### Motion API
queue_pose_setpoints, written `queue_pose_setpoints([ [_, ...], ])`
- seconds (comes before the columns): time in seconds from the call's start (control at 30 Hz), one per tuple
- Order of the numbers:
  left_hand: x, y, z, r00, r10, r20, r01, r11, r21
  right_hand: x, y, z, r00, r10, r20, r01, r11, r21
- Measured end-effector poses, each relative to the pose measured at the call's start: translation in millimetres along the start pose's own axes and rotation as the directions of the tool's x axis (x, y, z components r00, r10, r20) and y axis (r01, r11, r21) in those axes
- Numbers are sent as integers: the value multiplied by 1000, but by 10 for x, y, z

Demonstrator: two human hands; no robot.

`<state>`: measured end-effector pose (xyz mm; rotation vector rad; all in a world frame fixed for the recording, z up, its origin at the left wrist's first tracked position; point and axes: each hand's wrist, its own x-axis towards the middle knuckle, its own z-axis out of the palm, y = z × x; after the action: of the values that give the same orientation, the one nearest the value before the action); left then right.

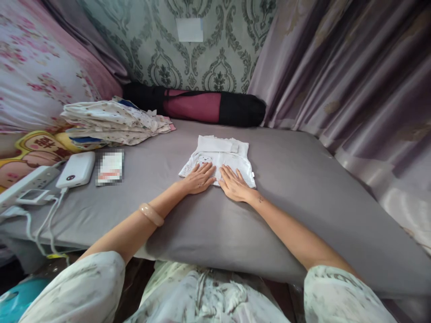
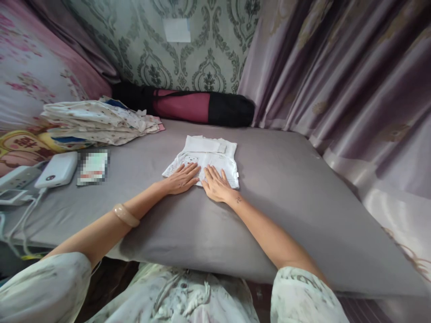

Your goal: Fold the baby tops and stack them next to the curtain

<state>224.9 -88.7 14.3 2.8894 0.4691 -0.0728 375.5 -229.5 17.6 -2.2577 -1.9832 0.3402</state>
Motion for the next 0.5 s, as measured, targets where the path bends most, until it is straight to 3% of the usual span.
queue_pose_setpoints([
  [0.2, -239, 189, 27, 999, 12, 37, -12, 1000, 11, -263, -223, -5, 998, -60, 25, 59, 998, 22],
  [0.5, -564, 284, -91, 974, 196, -110, -198, 980, -11, -615, -299, -109, 977, -212, -13, 212, 969, 130],
])
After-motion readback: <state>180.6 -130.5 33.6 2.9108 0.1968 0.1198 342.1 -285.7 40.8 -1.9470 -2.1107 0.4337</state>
